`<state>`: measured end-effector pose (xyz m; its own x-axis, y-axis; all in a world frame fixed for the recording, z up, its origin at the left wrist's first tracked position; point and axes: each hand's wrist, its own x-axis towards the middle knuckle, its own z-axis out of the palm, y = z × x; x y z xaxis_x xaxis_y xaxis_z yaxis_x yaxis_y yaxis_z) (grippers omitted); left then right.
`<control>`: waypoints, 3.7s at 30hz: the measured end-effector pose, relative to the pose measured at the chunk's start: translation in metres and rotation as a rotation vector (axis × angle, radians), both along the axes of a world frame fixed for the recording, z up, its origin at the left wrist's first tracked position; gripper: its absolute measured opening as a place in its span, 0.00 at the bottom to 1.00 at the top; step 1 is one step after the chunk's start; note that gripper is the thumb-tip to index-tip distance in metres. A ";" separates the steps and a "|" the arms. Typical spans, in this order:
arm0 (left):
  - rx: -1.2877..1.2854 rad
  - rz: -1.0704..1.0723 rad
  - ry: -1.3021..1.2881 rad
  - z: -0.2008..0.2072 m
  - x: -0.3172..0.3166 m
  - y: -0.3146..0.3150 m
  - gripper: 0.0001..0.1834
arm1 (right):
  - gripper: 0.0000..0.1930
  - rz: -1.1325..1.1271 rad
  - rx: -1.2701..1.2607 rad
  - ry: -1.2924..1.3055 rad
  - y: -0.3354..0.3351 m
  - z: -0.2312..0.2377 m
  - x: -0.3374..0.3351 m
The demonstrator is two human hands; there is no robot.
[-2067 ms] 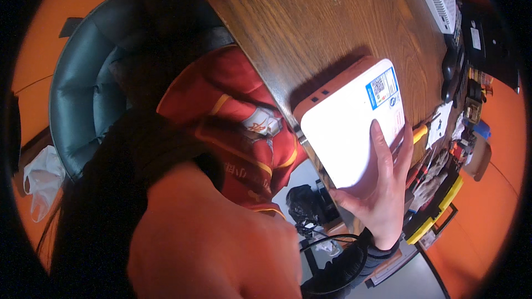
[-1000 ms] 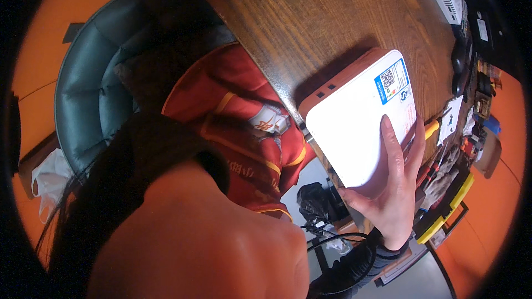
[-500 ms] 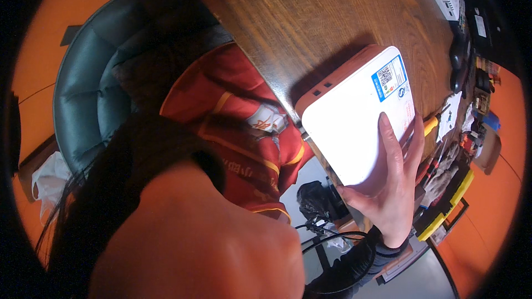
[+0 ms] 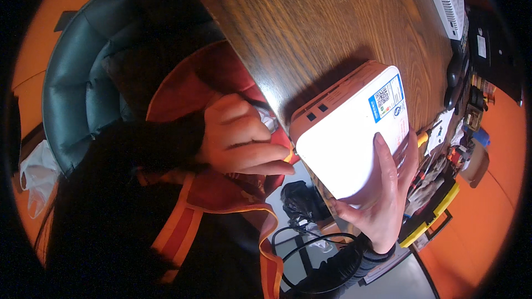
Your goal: The person assembles a white rectangular electronic device by placing the circuit board into the casing, aligning the top cover, and securing it with screws using a yellow screwdriver. The person repeats the process for a second similar device, tightening screws and checking alignment.
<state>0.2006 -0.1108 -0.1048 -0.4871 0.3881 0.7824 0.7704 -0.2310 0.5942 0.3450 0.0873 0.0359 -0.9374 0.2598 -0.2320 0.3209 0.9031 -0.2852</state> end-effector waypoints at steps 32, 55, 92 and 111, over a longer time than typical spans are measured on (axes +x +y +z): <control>-0.171 0.159 0.016 0.012 -0.014 0.008 0.15 | 0.59 -0.237 0.058 0.034 -0.030 0.008 -0.004; -0.318 0.159 0.011 0.023 -0.009 0.006 0.12 | 0.61 -0.240 0.028 0.144 -0.028 0.028 -0.009; -0.314 0.156 0.026 0.022 -0.011 0.006 0.12 | 0.57 -0.133 -0.129 -0.013 -0.016 -0.005 -0.015; -0.336 0.198 0.039 0.022 -0.008 0.007 0.11 | 0.48 0.127 0.203 0.091 -0.026 -0.029 -0.076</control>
<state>0.1925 -0.1042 -0.0831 -0.5508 0.5274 0.6469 0.8038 0.1266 0.5812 0.2695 0.0616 0.0068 -0.9802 0.1710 -0.1002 0.1822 0.9764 -0.1162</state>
